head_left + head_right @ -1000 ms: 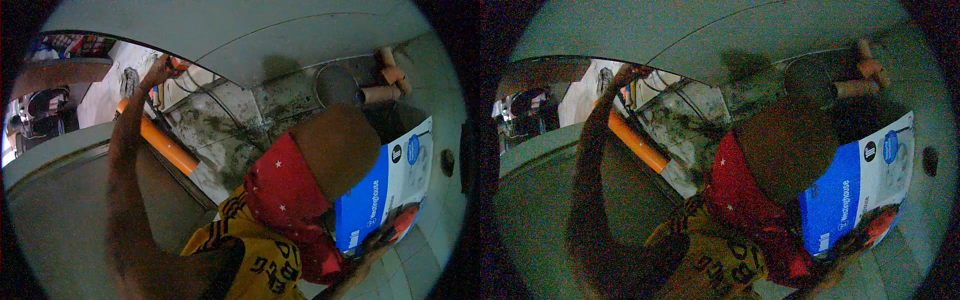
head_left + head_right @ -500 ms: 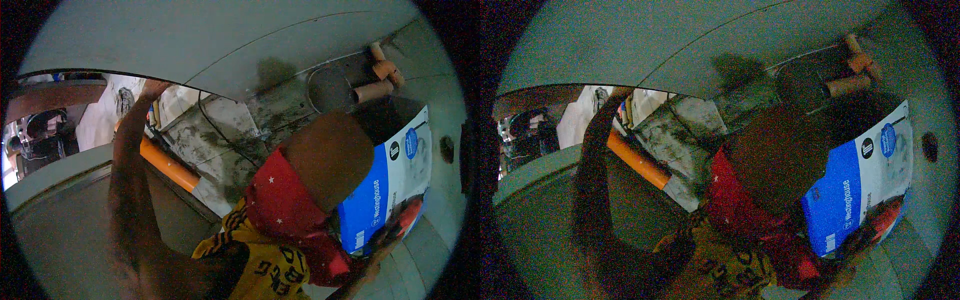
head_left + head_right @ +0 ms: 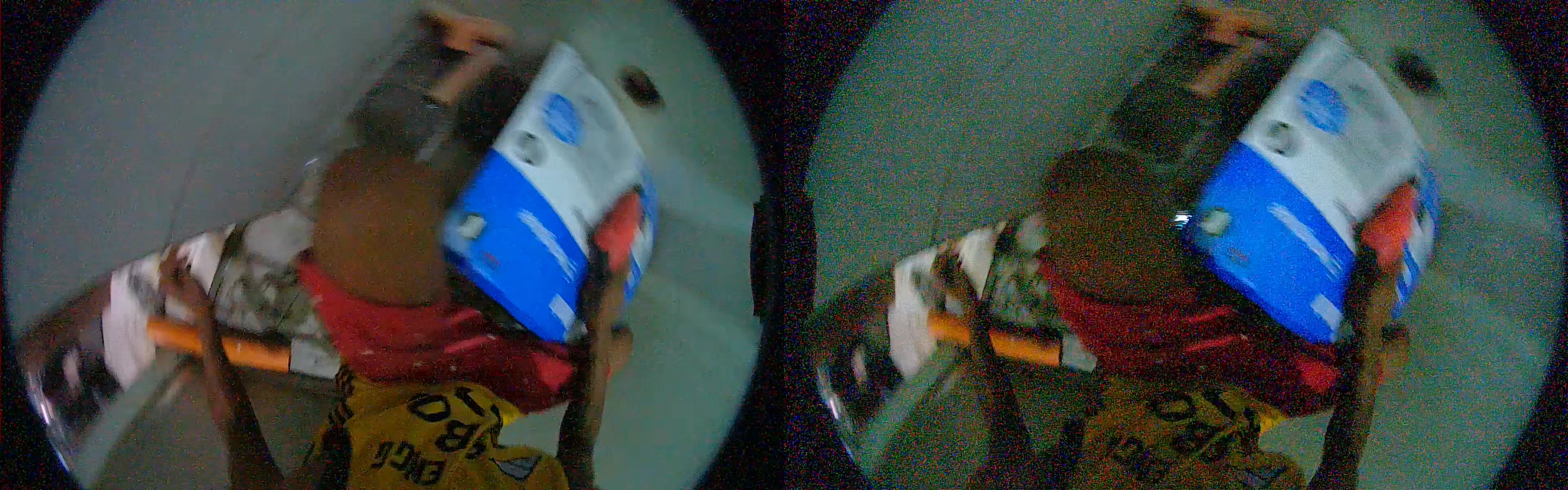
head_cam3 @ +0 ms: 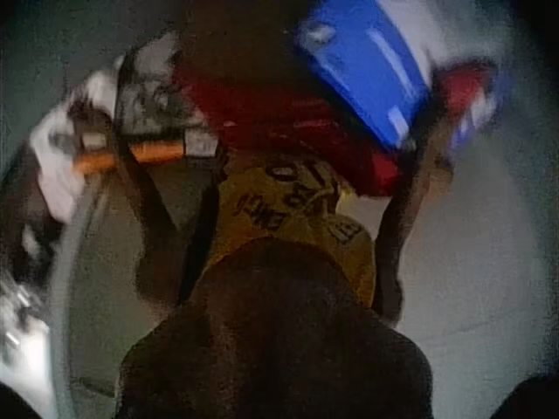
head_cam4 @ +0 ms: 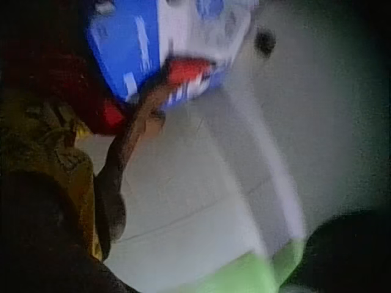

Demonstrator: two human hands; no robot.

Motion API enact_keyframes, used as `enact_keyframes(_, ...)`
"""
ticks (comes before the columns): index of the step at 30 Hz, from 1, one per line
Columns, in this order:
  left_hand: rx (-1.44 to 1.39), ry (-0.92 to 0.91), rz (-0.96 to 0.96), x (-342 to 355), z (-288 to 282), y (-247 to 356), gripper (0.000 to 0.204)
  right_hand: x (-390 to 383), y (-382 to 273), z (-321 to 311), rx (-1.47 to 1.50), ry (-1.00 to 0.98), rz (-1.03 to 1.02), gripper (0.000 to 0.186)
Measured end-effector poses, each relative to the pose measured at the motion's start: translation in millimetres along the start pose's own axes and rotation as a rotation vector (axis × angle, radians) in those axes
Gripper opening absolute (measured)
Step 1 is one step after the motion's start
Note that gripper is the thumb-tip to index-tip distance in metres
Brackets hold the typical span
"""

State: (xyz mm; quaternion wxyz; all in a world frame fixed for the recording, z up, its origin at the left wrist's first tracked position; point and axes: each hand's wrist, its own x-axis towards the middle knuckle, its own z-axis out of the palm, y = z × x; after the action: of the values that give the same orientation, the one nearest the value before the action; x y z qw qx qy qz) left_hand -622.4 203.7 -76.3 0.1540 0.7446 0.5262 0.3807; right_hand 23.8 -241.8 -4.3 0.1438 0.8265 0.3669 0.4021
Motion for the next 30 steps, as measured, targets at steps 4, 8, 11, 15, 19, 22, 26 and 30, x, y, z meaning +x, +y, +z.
enact_keyframes(4,-0.126,-0.039,0.038,22.2,-2.5,175.6,0.007,16.7,-28.8,-102.8,0.402,-0.93,0.358,0.081)
enact_keyframes(8,-0.444,-0.2,0.035,25.1,67.8,342.1,0.022,-18.3,17.5,-88.3,0.447,-0.703,0.184,0.081)
enact_keyframes(11,-0.278,-0.666,0.459,40.6,115.2,439.0,0.034,-31.7,39.0,-80.8,0.496,-0.731,0.015,0.073)
enact_keyframes(15,-0.457,-0.815,0.829,27.9,184.9,548.3,0.047,-35.4,71.8,-63.6,0.509,-0.633,-0.108,0.072)
enact_keyframes(19,-0.348,-1.48,0.308,7.5,323.5,612.6,0.065,-26.2,80.0,-43.1,0.516,-0.543,-0.276,0.077)
enact_keyframes(22,-0.41,-1.45,0.461,-30.3,393.0,615.2,0.066,-17.0,80.9,-37.3,0.555,-0.566,-0.286,0.084)
enact_keyframes(26,-0.354,-1.36,0.161,-77.9,411.7,638.5,0.063,-17.3,93.5,-29.0,0.623,-0.616,-0.178,0.089)
enact_keyframes(30,-0.379,-1.239,0.637,-67.7,458.3,614.4,0.055,-15.1,86.1,-8.9,0.748,-0.488,-0.11,0.093)
